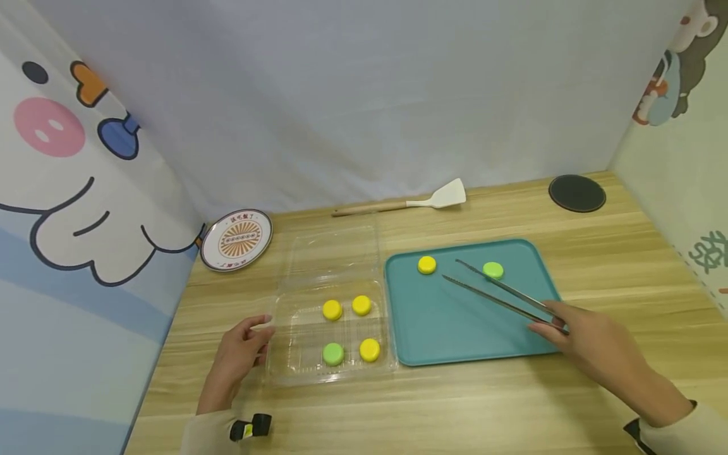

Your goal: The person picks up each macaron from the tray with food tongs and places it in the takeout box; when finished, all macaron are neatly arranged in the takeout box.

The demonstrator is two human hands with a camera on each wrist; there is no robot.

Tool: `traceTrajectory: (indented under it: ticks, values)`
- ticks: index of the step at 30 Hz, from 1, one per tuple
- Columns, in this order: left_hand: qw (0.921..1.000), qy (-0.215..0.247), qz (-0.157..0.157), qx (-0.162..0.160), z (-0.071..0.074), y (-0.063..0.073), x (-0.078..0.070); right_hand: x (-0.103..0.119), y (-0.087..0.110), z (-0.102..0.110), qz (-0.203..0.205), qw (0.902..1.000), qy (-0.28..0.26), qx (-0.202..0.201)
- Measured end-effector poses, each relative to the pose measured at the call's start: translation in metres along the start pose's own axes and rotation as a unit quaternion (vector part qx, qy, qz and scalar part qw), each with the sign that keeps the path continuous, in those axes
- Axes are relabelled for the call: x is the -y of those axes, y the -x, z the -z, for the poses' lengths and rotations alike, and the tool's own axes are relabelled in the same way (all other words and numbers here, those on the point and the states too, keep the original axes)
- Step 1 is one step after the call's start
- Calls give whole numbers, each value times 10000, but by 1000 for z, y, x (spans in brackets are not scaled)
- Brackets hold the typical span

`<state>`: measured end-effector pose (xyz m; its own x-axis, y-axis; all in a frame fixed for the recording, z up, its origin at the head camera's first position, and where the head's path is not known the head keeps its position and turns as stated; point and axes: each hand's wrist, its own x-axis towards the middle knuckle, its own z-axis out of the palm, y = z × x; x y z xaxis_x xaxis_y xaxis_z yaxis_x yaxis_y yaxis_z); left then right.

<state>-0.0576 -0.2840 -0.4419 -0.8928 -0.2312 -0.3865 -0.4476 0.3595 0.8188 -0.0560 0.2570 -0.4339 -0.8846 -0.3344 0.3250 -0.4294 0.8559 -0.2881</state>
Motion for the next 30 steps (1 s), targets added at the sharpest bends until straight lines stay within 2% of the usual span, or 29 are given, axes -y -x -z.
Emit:
traceTrajectory:
  ticks: [2, 6, 13, 16, 23, 30]
  values:
    - [10000, -3, -7, 15, 1, 0, 0, -3, 3, 2, -208, 9997, -7, 94]
    - [10000, -16, 5, 25, 1, -1, 1, -10, 8, 5, -373, 9992, 78, 101]
    - [10000, -4, -16, 38, 1, -1, 1, -18, 15, 8, -787, 9962, 99, 361]
    - [10000, -36, -38, 39, 1, 0, 1, -21, 17, 9, -830, 9958, 155, 366]
    - [9999, -41, -35, 92, 2, 1, 1, -27, 20, 7, -602, 9978, 264, 99]
    - [10000, 1, -59, 54, 1, 2, 1, -27, 22, 6, -782, 9961, 214, 340]
